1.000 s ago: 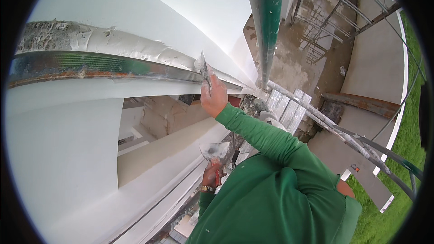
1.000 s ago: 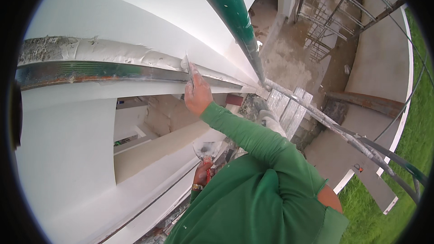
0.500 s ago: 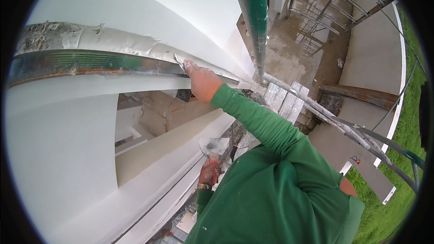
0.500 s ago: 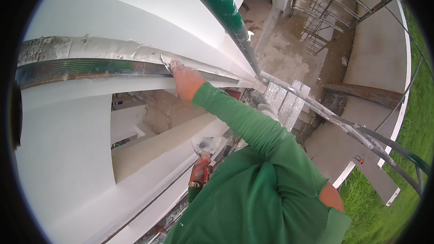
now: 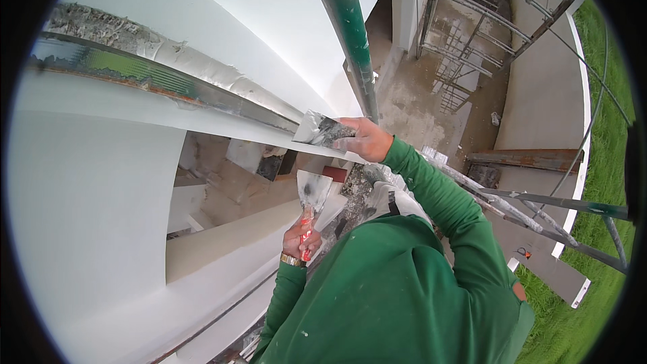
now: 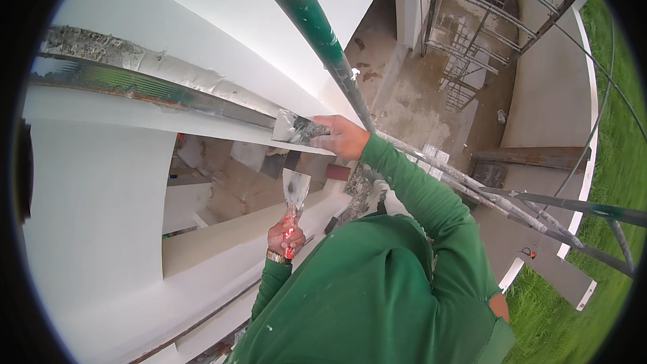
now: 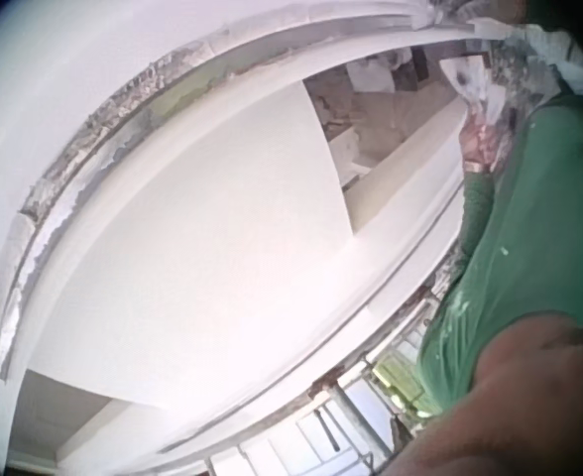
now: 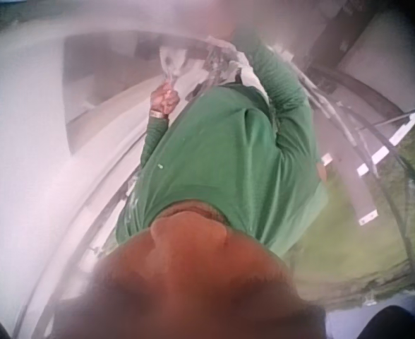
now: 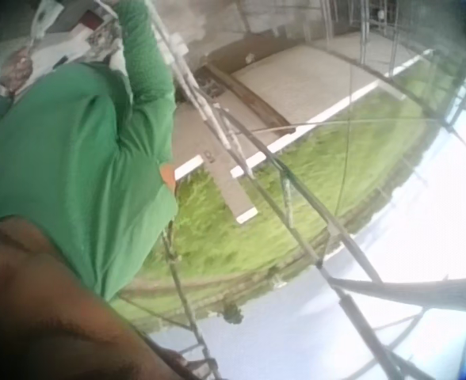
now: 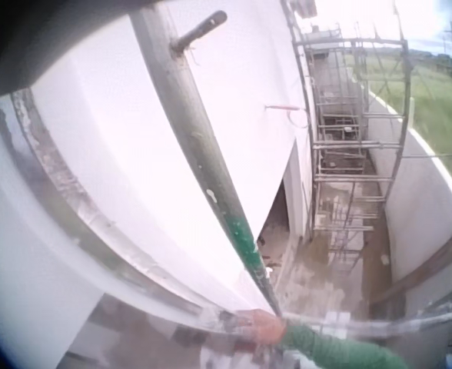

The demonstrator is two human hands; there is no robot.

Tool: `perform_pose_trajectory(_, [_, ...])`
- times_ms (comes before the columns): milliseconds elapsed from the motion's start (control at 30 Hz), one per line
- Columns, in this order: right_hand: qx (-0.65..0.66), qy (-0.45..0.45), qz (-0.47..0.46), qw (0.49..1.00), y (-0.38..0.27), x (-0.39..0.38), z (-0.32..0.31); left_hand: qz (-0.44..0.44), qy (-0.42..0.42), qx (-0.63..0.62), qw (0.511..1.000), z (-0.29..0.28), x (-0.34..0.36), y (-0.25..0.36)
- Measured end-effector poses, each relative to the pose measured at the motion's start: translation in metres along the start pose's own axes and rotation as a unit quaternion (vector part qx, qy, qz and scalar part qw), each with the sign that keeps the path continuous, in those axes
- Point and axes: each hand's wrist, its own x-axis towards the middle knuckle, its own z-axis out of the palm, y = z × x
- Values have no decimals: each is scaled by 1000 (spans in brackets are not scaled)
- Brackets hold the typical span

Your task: The person applies plaster to a wall corner using a trowel and a hawk. They repeatedly scoop plaster from the hawk and smooth it onto the vertical corner of the wall while standing on scaffolding.

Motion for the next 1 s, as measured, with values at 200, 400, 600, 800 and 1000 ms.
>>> perform_pose_trajectory(200, [-92,-52,-297,949,-93,-68,35,-37,-206,59,976,68,-12,11])
perform_pose_trajectory(400, [-331,-35,-309,891,-48,-69,16,-47,-169,115,978,98,-33,5])
perform_pose_trajectory(600, [257,194,151,935,30,-88,29,169,127,627,750,93,-7,10])
perform_pose_trajectory(800, [515,169,243,804,10,-53,52,186,199,873,404,64,19,8])
perform_pose_trajectory(1000, [532,218,79,814,5,29,58,65,386,743,542,-35,-4,15])
